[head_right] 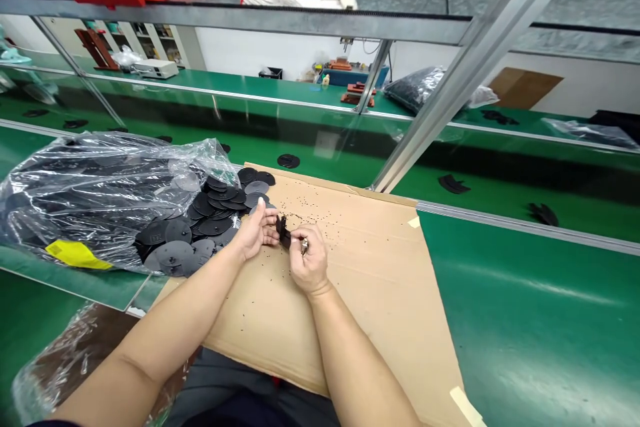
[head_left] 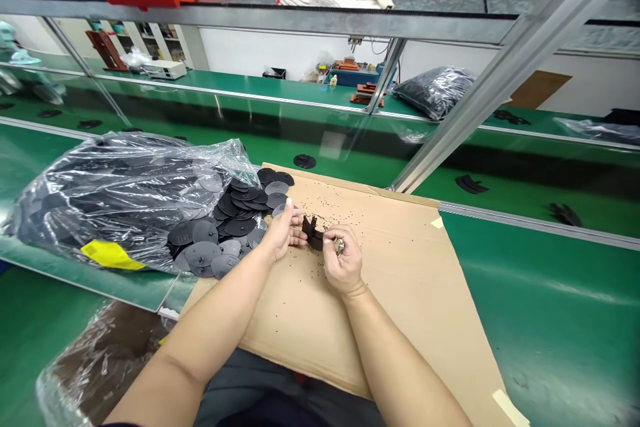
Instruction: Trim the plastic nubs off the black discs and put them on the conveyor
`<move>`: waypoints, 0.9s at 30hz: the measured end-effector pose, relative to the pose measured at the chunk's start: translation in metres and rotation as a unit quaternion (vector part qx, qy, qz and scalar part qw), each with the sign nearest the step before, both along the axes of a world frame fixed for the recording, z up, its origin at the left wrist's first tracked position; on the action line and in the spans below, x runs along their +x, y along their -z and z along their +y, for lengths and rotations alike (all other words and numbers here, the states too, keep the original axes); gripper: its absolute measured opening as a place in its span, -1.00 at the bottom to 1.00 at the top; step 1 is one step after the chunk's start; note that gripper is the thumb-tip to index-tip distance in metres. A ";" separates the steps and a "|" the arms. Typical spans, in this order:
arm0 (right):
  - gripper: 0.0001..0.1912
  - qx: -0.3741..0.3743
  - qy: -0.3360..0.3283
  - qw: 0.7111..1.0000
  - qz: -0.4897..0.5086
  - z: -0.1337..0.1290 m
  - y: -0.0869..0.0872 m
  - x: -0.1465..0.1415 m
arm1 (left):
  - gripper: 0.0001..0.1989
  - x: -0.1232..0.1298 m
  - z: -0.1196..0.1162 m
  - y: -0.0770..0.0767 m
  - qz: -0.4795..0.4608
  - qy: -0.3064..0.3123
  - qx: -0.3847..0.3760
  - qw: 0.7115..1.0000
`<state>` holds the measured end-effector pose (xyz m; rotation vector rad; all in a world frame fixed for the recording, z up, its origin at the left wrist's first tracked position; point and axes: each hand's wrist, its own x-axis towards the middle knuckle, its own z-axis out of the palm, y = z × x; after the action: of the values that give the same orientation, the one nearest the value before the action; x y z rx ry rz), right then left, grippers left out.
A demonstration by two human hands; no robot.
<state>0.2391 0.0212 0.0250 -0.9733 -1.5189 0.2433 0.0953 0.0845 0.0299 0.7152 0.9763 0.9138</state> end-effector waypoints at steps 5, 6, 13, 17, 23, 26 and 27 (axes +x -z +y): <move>-0.90 -0.005 0.018 1.000 -0.010 -0.001 0.002 0.000 | -0.39 0.004 -0.005 0.003 -0.047 0.062 -0.033 0.996; -0.89 -0.012 0.032 0.999 -0.008 0.000 0.003 0.000 | -0.45 0.006 -0.007 0.005 -0.063 0.046 -0.018 0.997; -0.82 -0.066 0.115 0.991 0.015 0.010 0.011 0.003 | -0.41 0.011 -0.013 0.010 -0.111 0.025 0.055 0.992; -0.76 -0.149 0.115 0.981 0.045 0.012 0.014 0.002 | -0.37 0.011 -0.012 0.013 -0.111 0.041 0.031 0.992; -0.56 -0.233 0.162 0.948 0.145 0.015 0.012 0.006 | -0.63 0.009 -0.001 0.015 -0.156 -0.051 0.023 0.986; -0.38 -0.223 0.168 0.953 0.120 0.018 0.017 0.009 | -0.69 0.006 0.005 0.013 -0.185 -0.080 -0.008 0.979; -0.37 -0.219 0.167 0.955 0.107 0.019 0.020 0.009 | -0.70 0.005 0.006 0.012 -0.189 -0.088 -0.023 0.978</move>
<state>0.2478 0.0404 0.0049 -1.4868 -1.0978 0.4388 0.0998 0.0907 0.0180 0.3983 0.7252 1.1309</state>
